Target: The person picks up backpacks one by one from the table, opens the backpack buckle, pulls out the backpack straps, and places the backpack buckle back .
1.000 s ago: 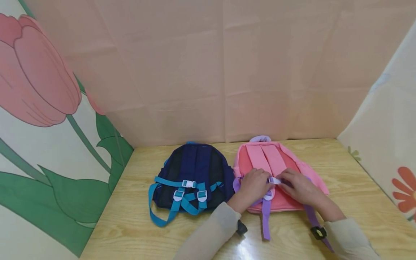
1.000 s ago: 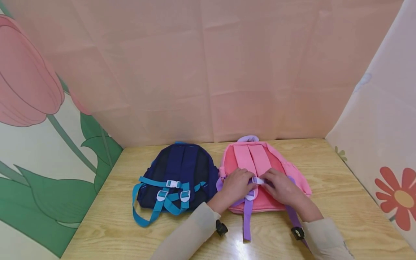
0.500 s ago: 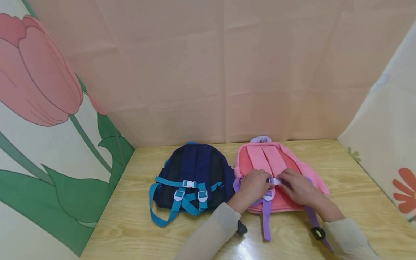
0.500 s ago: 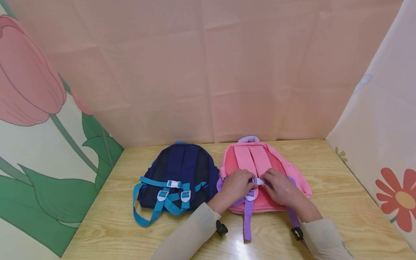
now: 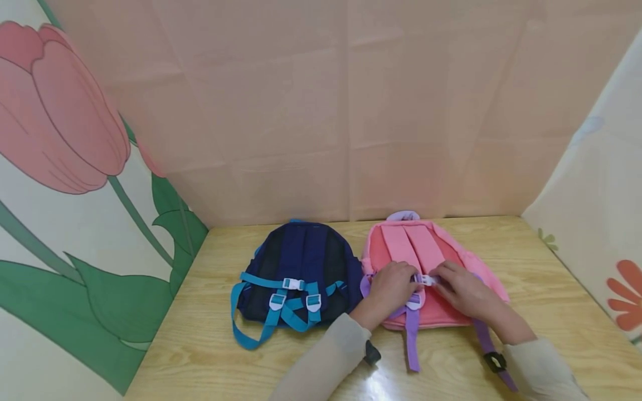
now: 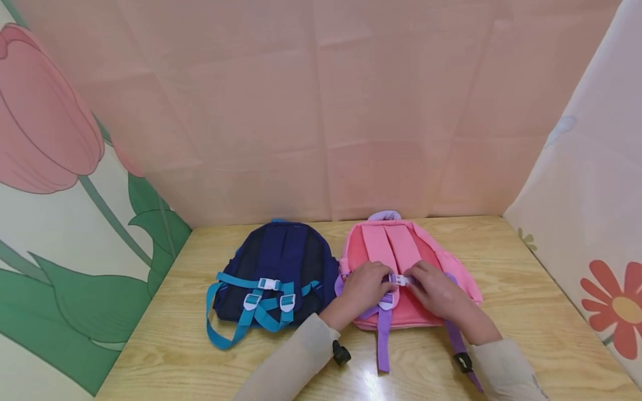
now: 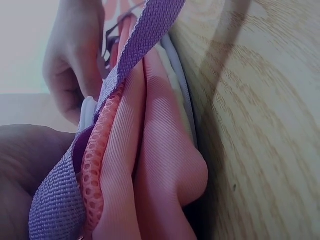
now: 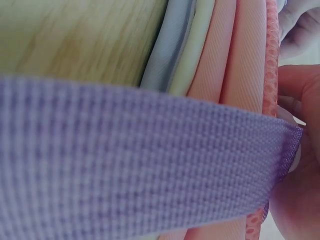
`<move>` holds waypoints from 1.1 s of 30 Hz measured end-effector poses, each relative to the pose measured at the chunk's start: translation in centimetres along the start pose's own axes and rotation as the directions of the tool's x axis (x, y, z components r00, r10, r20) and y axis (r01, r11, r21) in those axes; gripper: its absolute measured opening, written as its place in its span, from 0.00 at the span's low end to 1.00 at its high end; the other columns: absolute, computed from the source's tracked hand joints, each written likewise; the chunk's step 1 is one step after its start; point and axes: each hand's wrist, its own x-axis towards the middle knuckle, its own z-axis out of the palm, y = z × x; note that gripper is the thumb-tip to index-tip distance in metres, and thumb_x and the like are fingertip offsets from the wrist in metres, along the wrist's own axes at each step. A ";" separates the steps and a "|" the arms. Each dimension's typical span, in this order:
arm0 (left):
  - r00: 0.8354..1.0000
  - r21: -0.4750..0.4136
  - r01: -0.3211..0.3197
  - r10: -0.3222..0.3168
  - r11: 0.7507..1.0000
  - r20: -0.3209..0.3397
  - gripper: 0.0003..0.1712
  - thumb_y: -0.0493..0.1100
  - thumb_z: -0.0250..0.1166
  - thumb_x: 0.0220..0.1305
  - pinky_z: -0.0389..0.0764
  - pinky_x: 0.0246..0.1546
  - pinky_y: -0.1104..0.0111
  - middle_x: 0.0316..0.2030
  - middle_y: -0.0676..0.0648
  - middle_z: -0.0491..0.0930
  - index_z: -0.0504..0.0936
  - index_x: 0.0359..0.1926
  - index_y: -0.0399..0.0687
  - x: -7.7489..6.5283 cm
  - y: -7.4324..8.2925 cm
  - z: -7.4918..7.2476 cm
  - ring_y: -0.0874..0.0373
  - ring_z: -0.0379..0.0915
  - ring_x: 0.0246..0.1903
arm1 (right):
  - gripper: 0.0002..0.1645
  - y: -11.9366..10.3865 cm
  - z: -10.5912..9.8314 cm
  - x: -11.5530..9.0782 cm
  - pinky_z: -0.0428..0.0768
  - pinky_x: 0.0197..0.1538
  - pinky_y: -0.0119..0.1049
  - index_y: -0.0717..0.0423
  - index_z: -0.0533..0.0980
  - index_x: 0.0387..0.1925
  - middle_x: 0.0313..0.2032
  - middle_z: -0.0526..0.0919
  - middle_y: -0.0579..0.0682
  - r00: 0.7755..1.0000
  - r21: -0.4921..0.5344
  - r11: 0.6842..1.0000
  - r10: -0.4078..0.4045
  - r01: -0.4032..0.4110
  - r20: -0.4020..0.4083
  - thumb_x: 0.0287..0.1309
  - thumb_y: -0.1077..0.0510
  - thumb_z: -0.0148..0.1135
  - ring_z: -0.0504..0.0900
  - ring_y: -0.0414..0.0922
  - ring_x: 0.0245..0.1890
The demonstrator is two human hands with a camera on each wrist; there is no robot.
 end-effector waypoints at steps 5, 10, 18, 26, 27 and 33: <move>1.000 -0.010 0.006 -0.005 1.000 0.011 0.11 0.58 0.70 0.64 0.69 0.35 0.77 0.36 0.65 0.79 0.87 0.45 0.66 -0.1 0.0 -0.2 0.69 0.68 0.34 | 0.14 0.0 -0.1 0.0 0.82 0.39 0.45 0.58 0.81 0.40 0.37 0.79 0.47 1.000 0.014 1.000 -0.010 0.010 -0.012 0.51 0.68 0.73 0.78 0.41 0.36; 1.000 -0.015 0.003 -0.003 1.000 0.013 0.12 0.57 0.70 0.64 0.69 0.36 0.77 0.37 0.65 0.80 0.86 0.46 0.65 -0.2 -0.1 -0.4 0.69 0.68 0.35 | 0.15 0.2 -0.2 0.1 0.81 0.39 0.43 0.58 0.81 0.40 0.36 0.79 0.46 1.000 0.012 1.000 -0.019 0.019 -0.015 0.50 0.68 0.74 0.77 0.39 0.36; 1.000 -0.021 -0.001 0.001 1.000 0.016 0.12 0.58 0.70 0.64 0.70 0.37 0.78 0.39 0.65 0.80 0.86 0.47 0.66 -0.2 -0.2 -0.2 0.69 0.69 0.36 | 0.15 0.2 -0.4 0.1 0.80 0.39 0.42 0.56 0.81 0.39 0.36 0.78 0.44 1.000 0.042 0.999 -0.013 0.014 -0.015 0.49 0.68 0.75 0.75 0.38 0.35; 1.000 -0.033 0.005 -0.005 0.999 0.027 0.13 0.58 0.70 0.64 0.70 0.37 0.78 0.39 0.65 0.80 0.86 0.48 0.66 -0.3 -0.4 -0.2 0.70 0.68 0.36 | 0.15 0.4 -0.5 0.0 0.79 0.37 0.39 0.56 0.82 0.39 0.36 0.78 0.43 1.000 0.051 0.999 0.009 -0.009 0.012 0.49 0.67 0.76 0.74 0.37 0.34; 1.000 -0.034 0.004 -0.004 0.999 0.026 0.13 0.58 0.70 0.64 0.70 0.37 0.78 0.39 0.65 0.80 0.86 0.48 0.66 -0.3 -0.4 -0.2 0.70 0.68 0.36 | 0.14 0.5 -0.5 0.0 0.79 0.37 0.39 0.56 0.82 0.39 0.35 0.78 0.43 1.000 0.049 0.999 0.010 -0.011 0.016 0.49 0.67 0.76 0.74 0.37 0.34; 1.000 -0.046 -0.010 0.010 0.999 0.010 0.15 0.58 0.69 0.64 0.71 0.39 0.79 0.40 0.65 0.81 0.86 0.49 0.65 -0.4 -0.6 -0.3 0.70 0.69 0.37 | 0.13 0.5 -0.6 0.0 0.80 0.38 0.39 0.57 0.82 0.39 0.36 0.78 0.44 0.999 0.050 0.998 0.027 -0.030 0.047 0.51 0.67 0.75 0.75 0.37 0.35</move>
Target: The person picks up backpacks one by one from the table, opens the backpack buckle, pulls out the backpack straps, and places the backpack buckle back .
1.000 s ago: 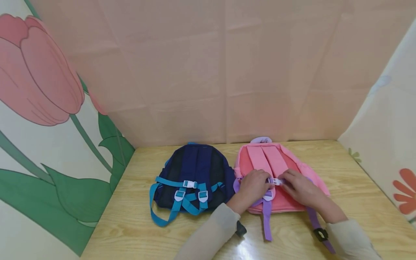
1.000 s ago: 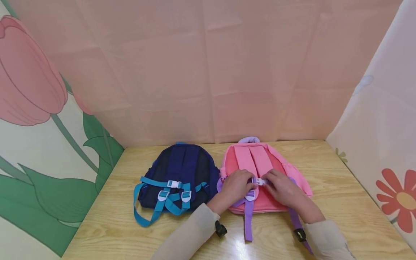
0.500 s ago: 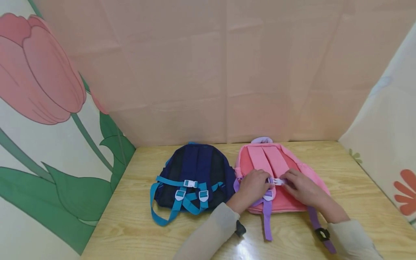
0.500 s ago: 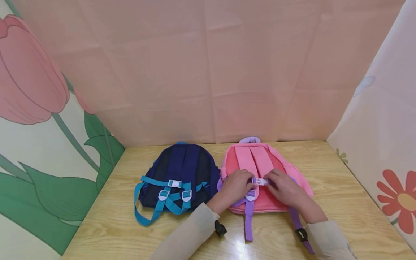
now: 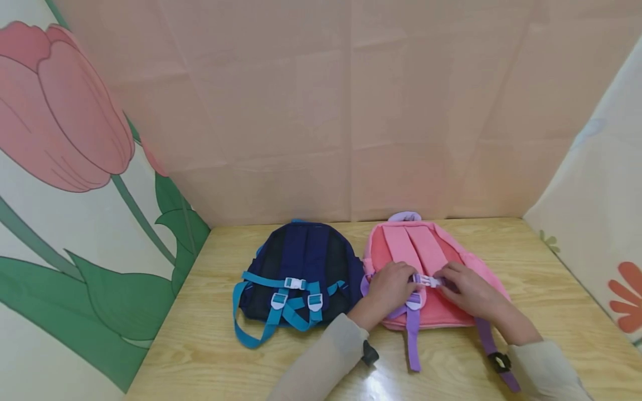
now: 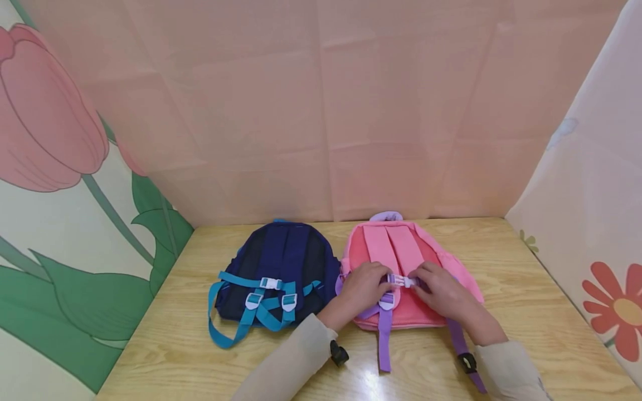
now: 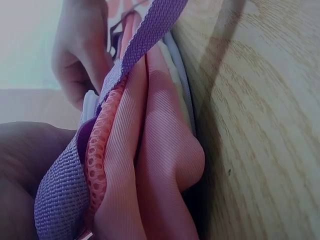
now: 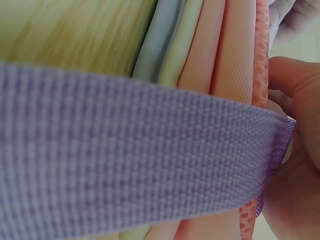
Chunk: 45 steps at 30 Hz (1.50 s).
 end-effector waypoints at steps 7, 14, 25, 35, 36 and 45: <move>1.000 -0.005 -0.009 0.009 1.000 -0.004 0.16 0.59 0.69 0.65 0.73 0.42 0.79 0.42 0.64 0.81 0.85 0.51 0.65 -0.1 -0.2 0.0 0.70 0.71 0.39 | 0.14 -0.2 -0.1 0.0 0.81 0.41 0.46 0.58 0.83 0.41 0.38 0.80 0.46 1.000 -0.013 1.000 0.003 -0.003 0.017 0.50 0.66 0.75 0.78 0.42 0.37; 1.000 0.001 -0.017 0.017 1.000 -0.011 0.15 0.58 0.68 0.66 0.73 0.44 0.79 0.42 0.64 0.81 0.85 0.51 0.64 -0.3 -0.2 -0.4 0.70 0.71 0.40 | 0.14 -0.1 0.2 -0.1 0.81 0.41 0.46 0.58 0.83 0.40 0.37 0.79 0.46 1.000 -0.030 1.000 -0.010 0.010 -0.001 0.49 0.66 0.75 0.78 0.42 0.36; 1.000 -0.003 -0.013 0.013 1.000 -0.005 0.14 0.59 0.67 0.67 0.74 0.45 0.78 0.43 0.65 0.80 0.84 0.49 0.64 -0.3 -0.4 -0.5 0.70 0.70 0.41 | 0.13 -0.1 0.3 0.0 0.81 0.43 0.48 0.56 0.83 0.40 0.37 0.80 0.46 0.998 -0.025 0.999 0.034 -0.032 0.058 0.52 0.63 0.75 0.80 0.45 0.38; 0.999 0.000 -0.030 0.030 1.000 -0.014 0.15 0.59 0.66 0.68 0.74 0.45 0.79 0.43 0.64 0.81 0.84 0.51 0.63 -0.3 -0.3 -0.4 0.70 0.71 0.41 | 0.13 -0.6 -0.1 0.3 0.81 0.39 0.43 0.57 0.83 0.41 0.35 0.79 0.45 0.999 -0.006 0.999 0.051 -0.051 0.008 0.52 0.62 0.75 0.77 0.39 0.34; 0.999 0.003 -0.032 0.032 0.999 -0.015 0.16 0.59 0.66 0.68 0.74 0.45 0.78 0.43 0.64 0.81 0.84 0.51 0.63 -0.3 -0.3 -0.4 0.69 0.71 0.41 | 0.14 -0.7 -0.1 0.4 0.81 0.38 0.42 0.58 0.83 0.41 0.34 0.80 0.45 0.999 -0.004 0.999 0.041 -0.041 -0.015 0.51 0.63 0.75 0.77 0.39 0.33; 1.000 0.003 -0.018 0.018 1.000 -0.002 0.16 0.59 0.66 0.68 0.75 0.48 0.77 0.44 0.62 0.82 0.85 0.51 0.61 -0.2 -0.2 -0.3 0.69 0.72 0.43 | 0.17 -2.0 -0.3 1.1 0.80 0.38 0.38 0.57 0.83 0.46 0.38 0.83 0.44 0.998 0.060 0.998 0.038 -0.035 -0.058 0.53 0.64 0.74 0.78 0.39 0.34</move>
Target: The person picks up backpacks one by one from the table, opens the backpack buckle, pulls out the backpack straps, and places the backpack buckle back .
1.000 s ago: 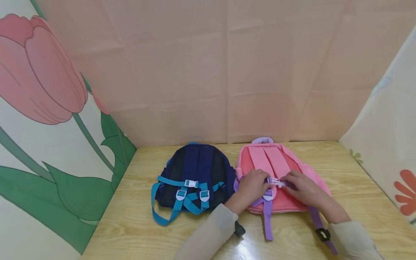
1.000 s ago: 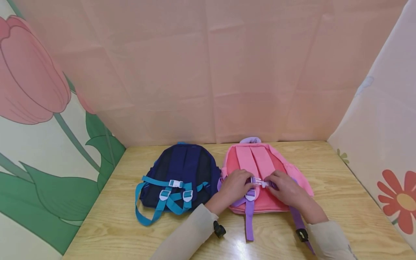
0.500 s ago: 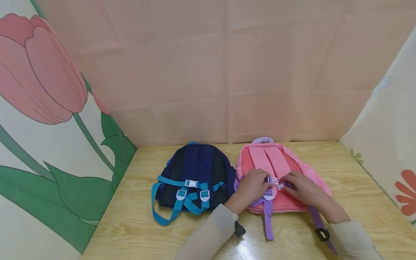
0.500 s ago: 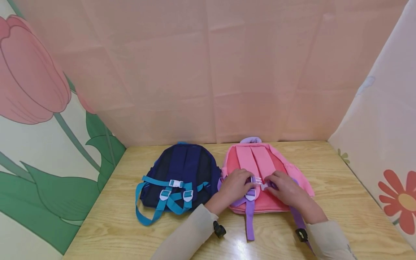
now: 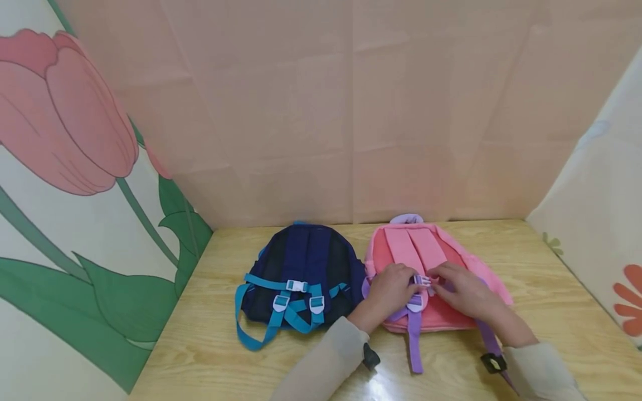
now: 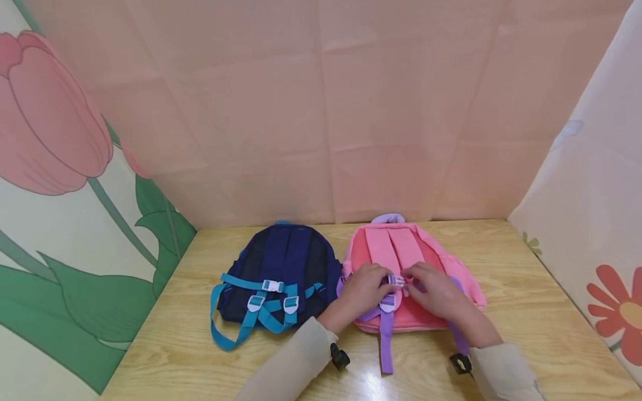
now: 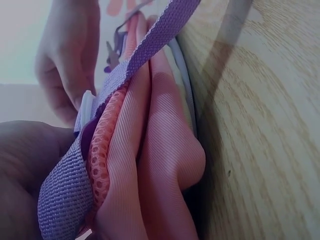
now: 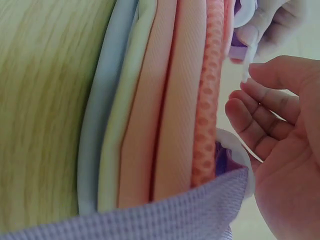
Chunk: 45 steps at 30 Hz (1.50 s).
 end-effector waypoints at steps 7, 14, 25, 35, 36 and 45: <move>1.000 0.010 -0.007 0.007 1.000 -0.004 0.17 0.60 0.65 0.67 0.75 0.47 0.78 0.44 0.62 0.82 0.85 0.52 0.62 -0.2 -0.6 0.3 0.69 0.72 0.43 | 0.16 -0.2 1.0 0.2 0.80 0.38 0.38 0.55 0.83 0.45 0.37 0.83 0.43 1.000 0.046 0.999 -0.022 0.023 -0.004 0.54 0.64 0.74 0.81 0.40 0.34; 0.999 0.037 -0.035 0.035 0.999 -0.001 0.14 0.54 0.68 0.68 0.74 0.45 0.78 0.43 0.62 0.82 0.85 0.52 0.60 -0.1 -0.7 0.4 0.69 0.71 0.42 | 0.16 0.0 1.5 -0.1 0.81 0.39 0.39 0.55 0.83 0.45 0.37 0.84 0.43 0.999 0.055 0.998 -0.043 0.045 -0.031 0.53 0.67 0.74 0.81 0.38 0.36; 1.000 0.136 -0.015 0.016 0.991 -0.008 0.11 0.56 0.68 0.67 0.66 0.36 0.75 0.34 0.60 0.80 0.86 0.45 0.60 -0.4 -0.2 -0.2 0.65 0.67 0.34 | 0.16 -0.1 1.2 -0.4 0.82 0.41 0.41 0.56 0.83 0.47 0.39 0.85 0.44 1.000 0.058 0.998 0.011 -0.010 -0.007 0.55 0.65 0.74 0.82 0.40 0.37; 0.999 0.140 -0.035 0.033 0.989 0.021 0.13 0.56 0.66 0.69 0.70 0.39 0.76 0.38 0.60 0.80 0.85 0.49 0.60 -0.3 -0.5 -0.3 0.66 0.68 0.37 | 0.19 -0.2 1.7 0.1 0.77 0.35 0.33 0.57 0.82 0.44 0.34 0.80 0.42 0.993 0.079 0.992 -0.097 0.103 -0.070 0.49 0.67 0.76 0.76 0.35 0.32; 0.999 0.153 -0.041 0.038 0.987 0.022 0.13 0.56 0.65 0.69 0.70 0.39 0.76 0.38 0.60 0.80 0.85 0.49 0.60 -0.3 -0.5 -0.3 0.66 0.69 0.37 | 0.18 -0.2 1.7 0.2 0.78 0.36 0.33 0.56 0.82 0.43 0.35 0.81 0.42 0.993 0.075 0.992 -0.099 0.104 -0.072 0.49 0.67 0.76 0.77 0.36 0.33; 0.998 0.187 -0.042 0.033 0.981 0.049 0.14 0.56 0.66 0.68 0.72 0.43 0.73 0.35 0.60 0.79 0.85 0.50 0.60 -0.3 -1.0 -1.0 0.66 0.69 0.35 | 0.17 -0.2 1.6 0.3 0.80 0.39 0.38 0.56 0.83 0.44 0.36 0.83 0.42 0.996 0.032 0.997 -0.063 0.065 -0.064 0.51 0.65 0.77 0.79 0.37 0.35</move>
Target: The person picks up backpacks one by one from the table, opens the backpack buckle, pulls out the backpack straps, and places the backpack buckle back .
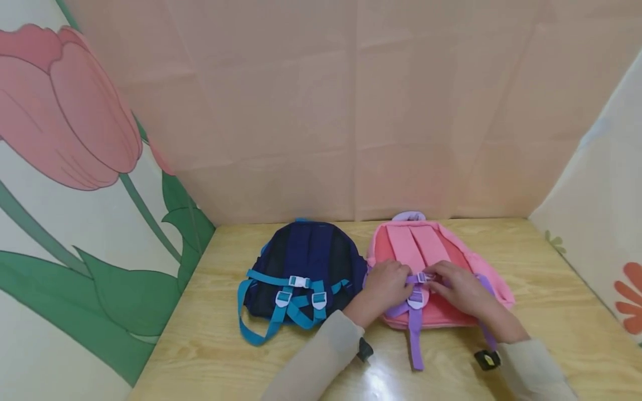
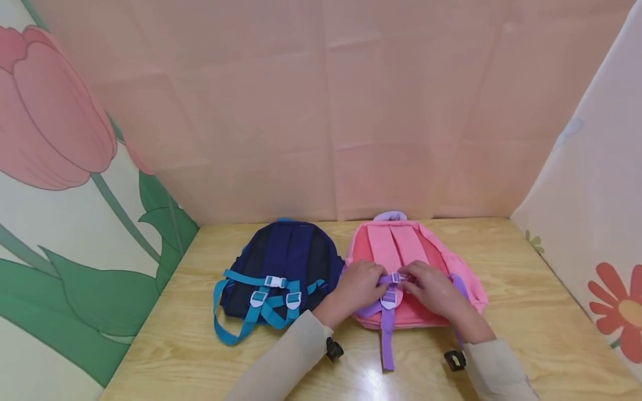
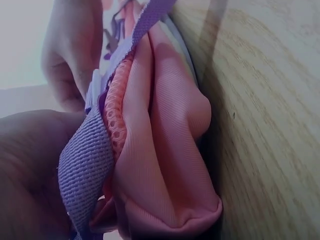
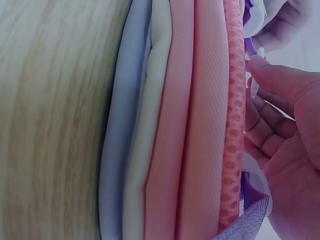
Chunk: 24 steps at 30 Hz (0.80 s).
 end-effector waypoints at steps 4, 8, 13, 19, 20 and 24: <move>1.000 0.019 0.003 -0.003 1.000 -0.007 0.14 0.57 0.64 0.70 0.74 0.48 0.72 0.41 0.61 0.82 0.86 0.52 0.63 0.1 -0.2 0.1 0.66 0.72 0.40 | 0.18 0.1 -0.1 0.0 0.80 0.39 0.38 0.56 0.84 0.45 0.36 0.83 0.42 1.000 0.003 1.000 0.005 -0.005 -0.001 0.50 0.65 0.77 0.79 0.38 0.35; 1.000 0.008 0.012 -0.012 1.000 -0.016 0.15 0.57 0.64 0.70 0.74 0.50 0.73 0.43 0.62 0.83 0.85 0.53 0.64 0.1 -0.2 0.4 0.67 0.73 0.43 | 0.19 0.2 0.0 0.0 0.79 0.38 0.36 0.57 0.84 0.45 0.34 0.82 0.41 1.000 0.011 1.000 0.010 -0.010 -0.006 0.50 0.65 0.77 0.77 0.37 0.34; 0.999 -0.036 0.027 -0.028 0.999 -0.024 0.15 0.57 0.63 0.71 0.73 0.51 0.73 0.45 0.62 0.83 0.85 0.53 0.64 0.0 0.1 0.3 0.67 0.73 0.44 | 0.19 0.3 0.0 -0.1 0.79 0.38 0.36 0.55 0.83 0.45 0.33 0.81 0.38 1.000 0.033 0.999 0.017 -0.017 -0.012 0.50 0.65 0.77 0.78 0.36 0.33; 0.999 -0.083 0.017 -0.020 0.996 -0.030 0.13 0.56 0.62 0.72 0.73 0.51 0.74 0.45 0.62 0.83 0.84 0.53 0.63 0.0 0.3 0.2 0.67 0.73 0.45 | 0.18 0.2 -0.2 -0.3 0.81 0.38 0.38 0.54 0.83 0.45 0.33 0.81 0.37 1.000 0.031 0.999 0.025 -0.025 -0.011 0.51 0.64 0.76 0.79 0.36 0.33; 0.999 -0.091 0.016 -0.019 0.996 -0.032 0.13 0.55 0.62 0.72 0.72 0.51 0.74 0.45 0.62 0.82 0.84 0.53 0.62 0.0 0.4 0.3 0.67 0.72 0.45 | 0.18 0.3 -0.2 -0.3 0.81 0.38 0.39 0.54 0.83 0.45 0.33 0.81 0.37 1.000 0.029 0.999 0.028 -0.028 -0.011 0.51 0.64 0.76 0.79 0.36 0.34; 0.999 -0.146 0.000 -0.007 0.989 -0.043 0.12 0.52 0.62 0.73 0.72 0.48 0.77 0.46 0.60 0.82 0.84 0.52 0.59 0.1 0.5 0.3 0.66 0.71 0.45 | 0.17 0.4 -0.3 -0.4 0.82 0.39 0.40 0.54 0.83 0.45 0.34 0.82 0.37 0.999 0.033 0.999 0.043 -0.043 0.000 0.52 0.63 0.76 0.80 0.37 0.34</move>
